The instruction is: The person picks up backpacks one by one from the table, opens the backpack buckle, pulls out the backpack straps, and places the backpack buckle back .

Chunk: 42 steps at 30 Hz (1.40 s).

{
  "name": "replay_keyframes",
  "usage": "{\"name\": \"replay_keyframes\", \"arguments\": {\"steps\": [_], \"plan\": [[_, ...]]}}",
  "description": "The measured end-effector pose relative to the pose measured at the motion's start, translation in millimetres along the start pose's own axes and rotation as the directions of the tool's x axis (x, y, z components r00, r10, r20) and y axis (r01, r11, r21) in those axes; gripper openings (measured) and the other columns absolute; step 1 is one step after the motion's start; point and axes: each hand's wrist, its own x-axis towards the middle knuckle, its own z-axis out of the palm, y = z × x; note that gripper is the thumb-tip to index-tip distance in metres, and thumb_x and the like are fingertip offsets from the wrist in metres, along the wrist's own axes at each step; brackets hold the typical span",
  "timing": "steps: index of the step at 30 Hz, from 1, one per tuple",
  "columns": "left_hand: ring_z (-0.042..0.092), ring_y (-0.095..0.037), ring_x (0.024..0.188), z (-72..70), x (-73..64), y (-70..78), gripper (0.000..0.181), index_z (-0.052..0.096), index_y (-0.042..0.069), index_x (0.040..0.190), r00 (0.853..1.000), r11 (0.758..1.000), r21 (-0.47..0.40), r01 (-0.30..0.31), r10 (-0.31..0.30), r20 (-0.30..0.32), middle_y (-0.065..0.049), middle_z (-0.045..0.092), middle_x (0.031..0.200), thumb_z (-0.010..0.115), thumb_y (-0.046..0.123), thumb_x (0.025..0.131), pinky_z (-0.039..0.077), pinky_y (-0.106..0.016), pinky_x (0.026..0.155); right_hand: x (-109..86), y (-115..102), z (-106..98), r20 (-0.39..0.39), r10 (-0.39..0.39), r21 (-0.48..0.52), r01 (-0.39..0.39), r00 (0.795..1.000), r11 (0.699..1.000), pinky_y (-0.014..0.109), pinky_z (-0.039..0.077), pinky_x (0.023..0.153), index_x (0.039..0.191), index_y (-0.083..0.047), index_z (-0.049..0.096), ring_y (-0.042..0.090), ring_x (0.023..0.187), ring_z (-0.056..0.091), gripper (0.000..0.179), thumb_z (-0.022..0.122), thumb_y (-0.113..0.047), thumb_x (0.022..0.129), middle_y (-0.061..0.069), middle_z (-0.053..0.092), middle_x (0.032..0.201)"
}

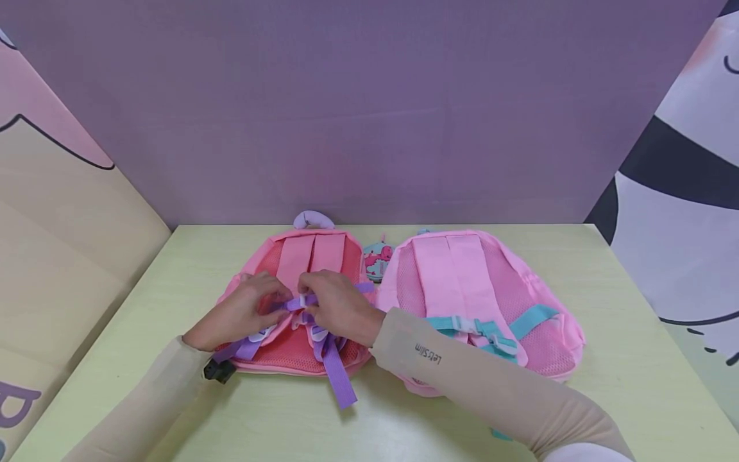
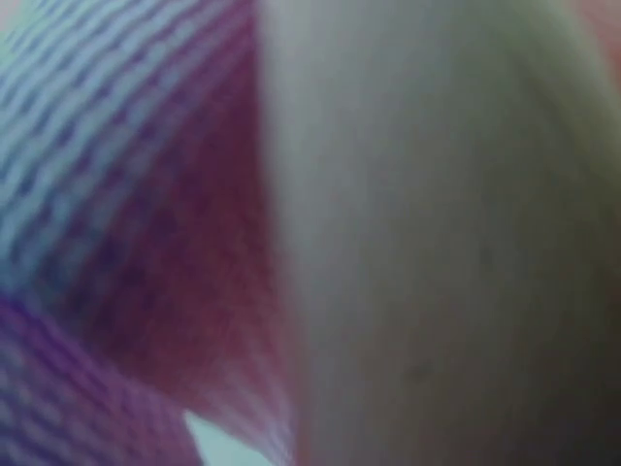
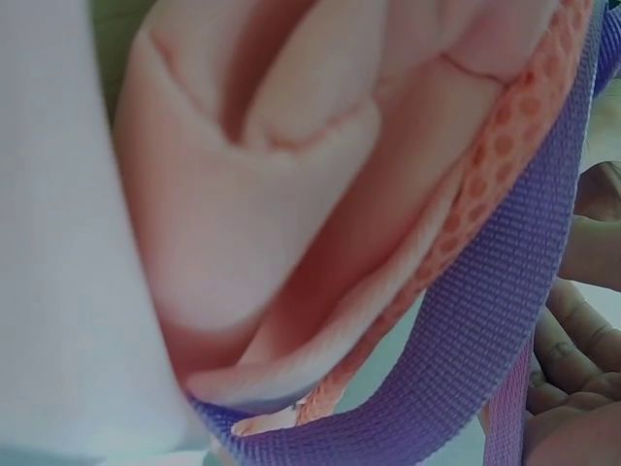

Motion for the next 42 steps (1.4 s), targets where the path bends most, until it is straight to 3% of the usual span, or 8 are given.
{"name": "replay_keyframes", "arguments": {"steps": [15,23,30,42], "plan": [[0.051,-0.009,0.090,-2.7,-0.5,-1.1,0.027,0.067,0.016,0.094,1.000,1.000,0.005,0.003,-0.002,-0.001,0.008,0.060,0.088,0.083,0.016,0.072,0.029,-0.038,0.079,-1.0,0.4,-2.4,0.008,0.033,-0.017,-0.032,0.999,0.999,0.022,0.046,0.066,0.094,-0.016,0.064,0.010,0.078,0.054,0.017,0.074,-0.010,0.081,-0.003,0.061,0.090],[0.051,-0.009,0.092,-1.3,0.0,-0.8,0.032,0.069,0.016,0.099,1.000,1.000,-0.004,0.011,-0.011,0.001,0.010,0.061,0.089,0.084,0.017,0.071,0.027,-0.040,0.080,-1.6,0.1,-3.3,0.012,0.036,-0.026,-0.035,0.999,0.999,0.023,0.047,0.071,0.098,-0.016,0.064,0.010,0.082,0.055,0.019,0.073,-0.010,0.082,-0.004,0.061,0.093],[0.051,-0.009,0.089,-0.4,1.7,-0.6,0.028,0.069,0.016,0.094,1.000,1.000,0.019,-0.014,0.015,-0.008,0.010,0.062,0.087,0.084,0.017,0.071,0.027,-0.038,0.076,-1.4,-0.2,-4.5,0.012,0.035,-0.031,-0.034,0.999,0.999,0.025,0.047,0.073,0.098,-0.016,0.065,0.010,0.083,0.056,0.019,0.073,-0.010,0.081,-0.004,0.062,0.093],[0.051,-0.011,0.088,-2.0,1.6,-1.7,0.025,0.069,0.015,0.092,1.000,1.000,0.021,-0.015,0.015,0.003,0.009,0.062,0.086,0.083,0.016,0.072,0.027,-0.038,0.077,-3.2,0.7,-5.6,0.007,0.049,0.005,-0.049,0.999,0.999,0.019,0.046,0.056,0.096,-0.014,0.065,0.010,0.075,0.057,0.019,0.074,-0.009,0.081,-0.002,0.061,0.092]]}}
